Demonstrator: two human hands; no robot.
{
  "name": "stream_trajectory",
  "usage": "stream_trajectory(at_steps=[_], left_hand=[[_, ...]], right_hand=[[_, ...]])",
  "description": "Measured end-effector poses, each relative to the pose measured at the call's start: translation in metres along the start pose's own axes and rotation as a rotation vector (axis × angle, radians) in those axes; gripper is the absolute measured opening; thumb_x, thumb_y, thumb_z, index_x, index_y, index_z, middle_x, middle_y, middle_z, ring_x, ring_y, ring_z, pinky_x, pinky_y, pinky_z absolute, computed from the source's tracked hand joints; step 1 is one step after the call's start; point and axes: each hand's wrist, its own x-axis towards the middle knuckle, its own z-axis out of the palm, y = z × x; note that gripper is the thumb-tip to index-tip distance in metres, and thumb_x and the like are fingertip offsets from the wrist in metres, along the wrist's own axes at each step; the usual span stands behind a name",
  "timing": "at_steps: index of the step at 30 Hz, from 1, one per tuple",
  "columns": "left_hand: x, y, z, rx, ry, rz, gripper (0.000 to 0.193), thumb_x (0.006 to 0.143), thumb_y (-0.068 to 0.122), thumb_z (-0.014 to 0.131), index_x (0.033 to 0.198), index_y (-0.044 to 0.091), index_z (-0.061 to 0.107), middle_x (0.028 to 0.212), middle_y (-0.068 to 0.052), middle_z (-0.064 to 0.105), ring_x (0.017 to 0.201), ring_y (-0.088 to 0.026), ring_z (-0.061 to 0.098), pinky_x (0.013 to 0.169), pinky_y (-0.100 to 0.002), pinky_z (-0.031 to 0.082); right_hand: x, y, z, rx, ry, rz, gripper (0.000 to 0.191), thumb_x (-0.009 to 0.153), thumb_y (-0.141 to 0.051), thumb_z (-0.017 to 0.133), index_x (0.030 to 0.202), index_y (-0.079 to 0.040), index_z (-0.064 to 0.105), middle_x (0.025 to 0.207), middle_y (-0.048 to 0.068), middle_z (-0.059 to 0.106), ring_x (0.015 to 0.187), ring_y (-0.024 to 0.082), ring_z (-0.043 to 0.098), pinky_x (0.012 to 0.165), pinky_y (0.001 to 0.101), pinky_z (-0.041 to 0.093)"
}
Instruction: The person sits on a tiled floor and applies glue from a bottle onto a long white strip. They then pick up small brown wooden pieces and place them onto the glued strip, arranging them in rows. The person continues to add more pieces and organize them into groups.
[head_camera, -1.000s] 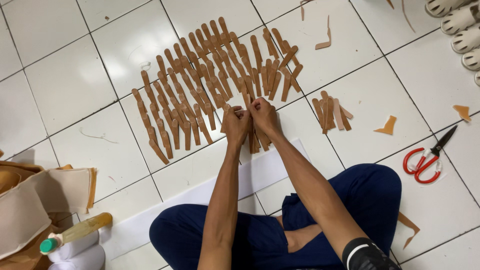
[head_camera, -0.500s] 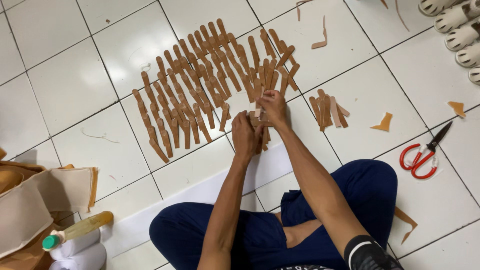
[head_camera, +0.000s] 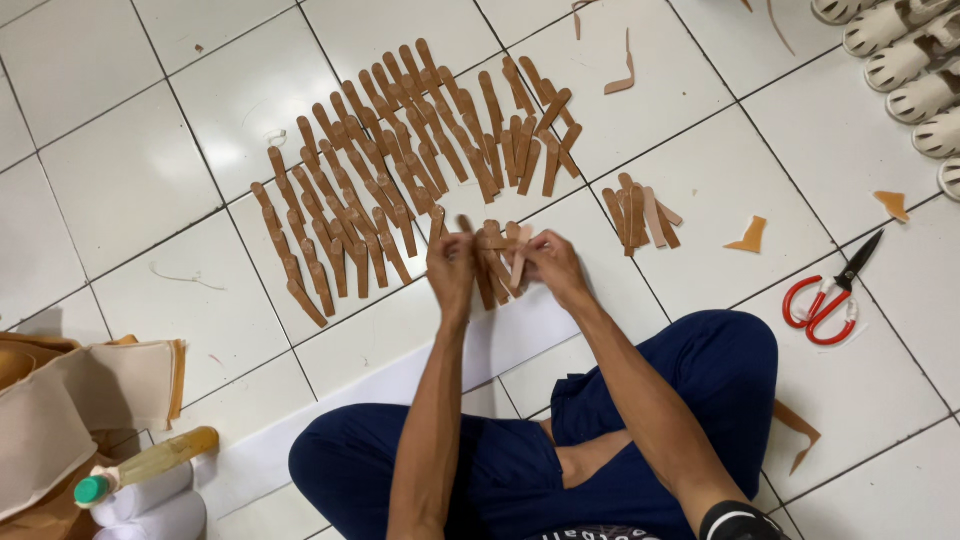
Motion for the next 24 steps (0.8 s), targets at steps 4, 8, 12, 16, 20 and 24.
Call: stream_trajectory(at_steps=[4,8,12,16,20,24], left_hand=[[-0.006,-0.006,-0.024,0.105,0.040,-0.117,0.030,0.096,0.025,0.068,0.104,-0.003,0.073,0.083,-0.012,0.072,0.066,-0.017,0.068,0.056,-0.030,0.058],[-0.013,-0.022,-0.023,0.148,0.077,-0.153,0.026,0.094,0.020,0.069,0.107,-0.002,0.074,0.088,-0.011,0.075,0.073,-0.014,0.071,0.063,-0.028,0.061],[-0.005,-0.035,-0.020,0.002,0.053,-0.114,0.024,0.095,0.018,0.068,0.107,-0.003,0.072,0.092,-0.010,0.075,0.077,-0.013,0.073,0.069,-0.026,0.063],[-0.005,-0.034,-0.029,-0.060,0.049,-0.103,0.027,0.098,0.020,0.068,0.110,-0.004,0.071,0.090,-0.010,0.072,0.073,-0.013,0.066,0.064,-0.027,0.058],[-0.018,-0.022,-0.032,-0.005,0.036,-0.181,0.029,0.101,0.021,0.059,0.116,-0.004,0.062,0.088,-0.012,0.076,0.072,-0.014,0.071,0.061,-0.028,0.057],[-0.032,-0.022,-0.023,0.087,0.032,-0.191,0.038,0.100,0.025,0.067,0.123,-0.004,0.059,0.096,-0.013,0.074,0.078,-0.015,0.071,0.066,-0.028,0.059]], right_hand=[[0.001,-0.006,0.003,-0.480,0.198,-0.285,0.023,0.094,-0.019,0.076,0.096,-0.003,0.060,0.093,0.012,0.075,0.086,0.019,0.074,0.071,0.0332,0.059],[-0.006,-0.010,0.017,-0.931,0.168,-0.493,0.023,0.092,-0.019,0.080,0.098,-0.005,0.062,0.095,0.011,0.073,0.091,0.029,0.070,0.076,0.0415,0.057],[-0.013,0.000,0.027,-0.703,0.118,-0.418,0.029,0.089,-0.019,0.080,0.106,-0.003,0.062,0.100,0.013,0.073,0.090,0.025,0.073,0.074,0.0374,0.059],[-0.006,0.010,0.018,-0.399,0.153,-0.234,0.030,0.089,-0.012,0.075,0.114,-0.002,0.061,0.098,0.010,0.075,0.090,0.018,0.075,0.074,0.0334,0.063],[-0.003,0.013,0.007,-0.176,0.153,-0.111,0.037,0.088,-0.015,0.073,0.120,-0.002,0.060,0.094,0.009,0.075,0.083,0.017,0.074,0.072,0.0332,0.063],[-0.002,0.009,0.014,-0.594,0.198,-0.161,0.047,0.085,-0.027,0.085,0.116,-0.001,0.062,0.092,0.011,0.075,0.082,0.021,0.072,0.071,0.0361,0.059]])
